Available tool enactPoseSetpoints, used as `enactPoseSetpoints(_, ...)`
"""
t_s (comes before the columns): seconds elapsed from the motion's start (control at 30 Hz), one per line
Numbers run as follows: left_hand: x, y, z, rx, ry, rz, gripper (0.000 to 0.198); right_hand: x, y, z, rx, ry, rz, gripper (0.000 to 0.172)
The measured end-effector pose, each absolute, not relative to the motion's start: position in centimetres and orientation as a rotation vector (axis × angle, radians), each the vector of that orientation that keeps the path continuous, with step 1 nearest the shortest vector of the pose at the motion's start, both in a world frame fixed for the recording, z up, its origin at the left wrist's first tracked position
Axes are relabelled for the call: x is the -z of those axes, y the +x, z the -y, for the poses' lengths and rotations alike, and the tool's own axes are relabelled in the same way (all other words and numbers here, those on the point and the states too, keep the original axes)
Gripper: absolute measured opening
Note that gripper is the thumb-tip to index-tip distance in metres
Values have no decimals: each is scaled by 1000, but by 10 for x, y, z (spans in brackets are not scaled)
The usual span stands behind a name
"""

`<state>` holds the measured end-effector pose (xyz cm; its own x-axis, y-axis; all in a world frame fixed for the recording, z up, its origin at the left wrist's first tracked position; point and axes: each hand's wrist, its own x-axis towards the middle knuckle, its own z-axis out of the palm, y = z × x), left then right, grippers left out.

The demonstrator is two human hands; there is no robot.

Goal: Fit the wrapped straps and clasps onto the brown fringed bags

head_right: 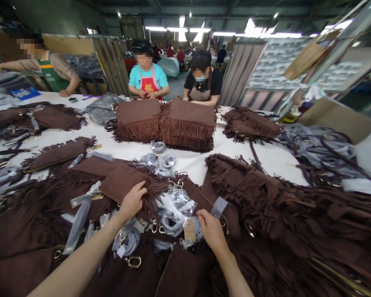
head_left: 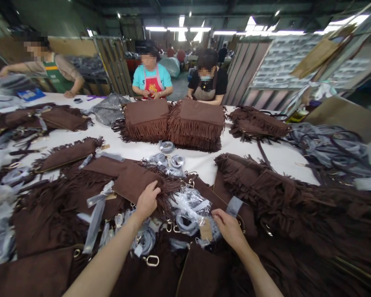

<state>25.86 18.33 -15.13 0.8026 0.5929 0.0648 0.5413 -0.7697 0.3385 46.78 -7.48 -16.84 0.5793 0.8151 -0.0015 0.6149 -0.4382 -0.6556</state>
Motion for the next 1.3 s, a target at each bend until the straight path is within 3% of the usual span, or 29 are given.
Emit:
enactPoseSetpoints(0.2,135,263,-148,-374,2763,-637,37,168,460,75,-401,-2155,1283,29)
enactPoseSetpoints(0.4,135,293,-45,-228,2762,108,42,174,478,88,-378,-2152,1175,31)
enactPoseSetpoints(0.57,168,306,-18,-110,2864,-156,60,173,483,95,-458,-2189,1170,29)
enactPoseSetpoints(0.7,188,307,-22,-96,2887,-155,66,171,480,91,-522,-2212,1161,38)
enactPoseSetpoints(0.8,194,307,-22,-90,2895,-161,69,171,479,86,-544,-2236,1178,33)
enactPoseSetpoints(1.1,189,311,-19,1,2824,-168,65,167,481,85,-522,-2257,1355,22)
enactPoseSetpoints(1.3,180,309,-20,28,2843,-153,62,150,475,83,-370,-2350,1418,23)
